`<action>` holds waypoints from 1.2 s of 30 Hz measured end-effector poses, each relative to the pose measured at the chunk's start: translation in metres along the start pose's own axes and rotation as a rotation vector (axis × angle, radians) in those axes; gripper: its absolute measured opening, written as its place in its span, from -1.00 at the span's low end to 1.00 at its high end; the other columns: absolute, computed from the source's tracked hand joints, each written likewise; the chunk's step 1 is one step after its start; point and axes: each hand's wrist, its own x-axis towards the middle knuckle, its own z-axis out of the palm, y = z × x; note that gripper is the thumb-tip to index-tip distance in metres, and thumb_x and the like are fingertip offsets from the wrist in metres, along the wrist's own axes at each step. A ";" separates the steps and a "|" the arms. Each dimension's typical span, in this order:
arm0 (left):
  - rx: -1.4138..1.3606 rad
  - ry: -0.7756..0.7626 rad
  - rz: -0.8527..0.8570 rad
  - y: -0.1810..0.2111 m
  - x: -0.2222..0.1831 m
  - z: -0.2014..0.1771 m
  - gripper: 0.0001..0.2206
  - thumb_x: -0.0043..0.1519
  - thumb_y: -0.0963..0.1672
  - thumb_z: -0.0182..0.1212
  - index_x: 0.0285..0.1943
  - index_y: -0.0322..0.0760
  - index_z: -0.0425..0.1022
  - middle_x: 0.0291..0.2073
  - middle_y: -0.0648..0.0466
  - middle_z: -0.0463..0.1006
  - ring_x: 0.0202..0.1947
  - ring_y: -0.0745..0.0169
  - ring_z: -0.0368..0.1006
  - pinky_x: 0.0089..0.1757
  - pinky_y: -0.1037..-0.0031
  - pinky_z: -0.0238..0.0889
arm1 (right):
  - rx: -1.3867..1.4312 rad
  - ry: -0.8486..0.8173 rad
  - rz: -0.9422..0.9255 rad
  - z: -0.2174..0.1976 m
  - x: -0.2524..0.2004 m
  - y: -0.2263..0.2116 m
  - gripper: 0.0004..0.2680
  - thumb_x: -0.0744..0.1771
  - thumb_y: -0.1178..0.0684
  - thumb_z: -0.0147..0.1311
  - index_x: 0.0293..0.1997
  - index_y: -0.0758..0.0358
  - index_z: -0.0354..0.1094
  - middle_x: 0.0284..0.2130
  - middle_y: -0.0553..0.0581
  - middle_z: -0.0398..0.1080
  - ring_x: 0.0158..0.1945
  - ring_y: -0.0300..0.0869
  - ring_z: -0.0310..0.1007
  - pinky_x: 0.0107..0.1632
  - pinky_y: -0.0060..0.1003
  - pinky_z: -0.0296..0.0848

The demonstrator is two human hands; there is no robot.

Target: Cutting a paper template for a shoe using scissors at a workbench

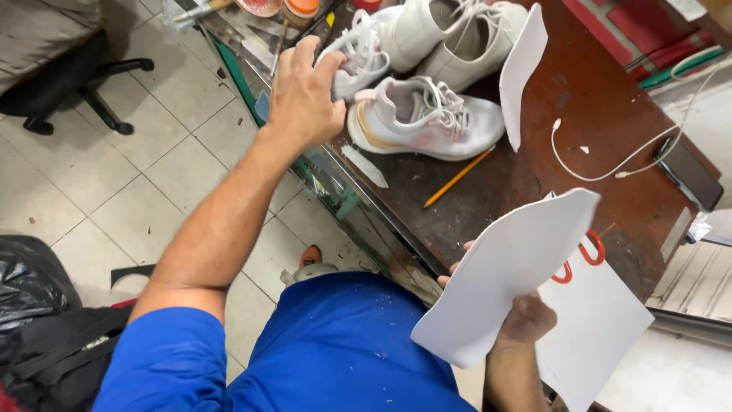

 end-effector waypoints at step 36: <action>-1.008 -0.046 -0.334 0.017 -0.299 -0.064 -0.64 0.04 -0.11 0.59 -0.61 -0.27 0.41 -0.58 0.03 0.39 -0.57 0.20 0.38 -0.42 0.42 0.18 | -0.773 -0.057 0.035 -0.070 0.118 0.189 -0.20 0.10 0.11 0.51 0.39 0.03 -0.13 0.11 0.11 0.14 0.06 -0.09 0.32 0.03 -0.22 0.51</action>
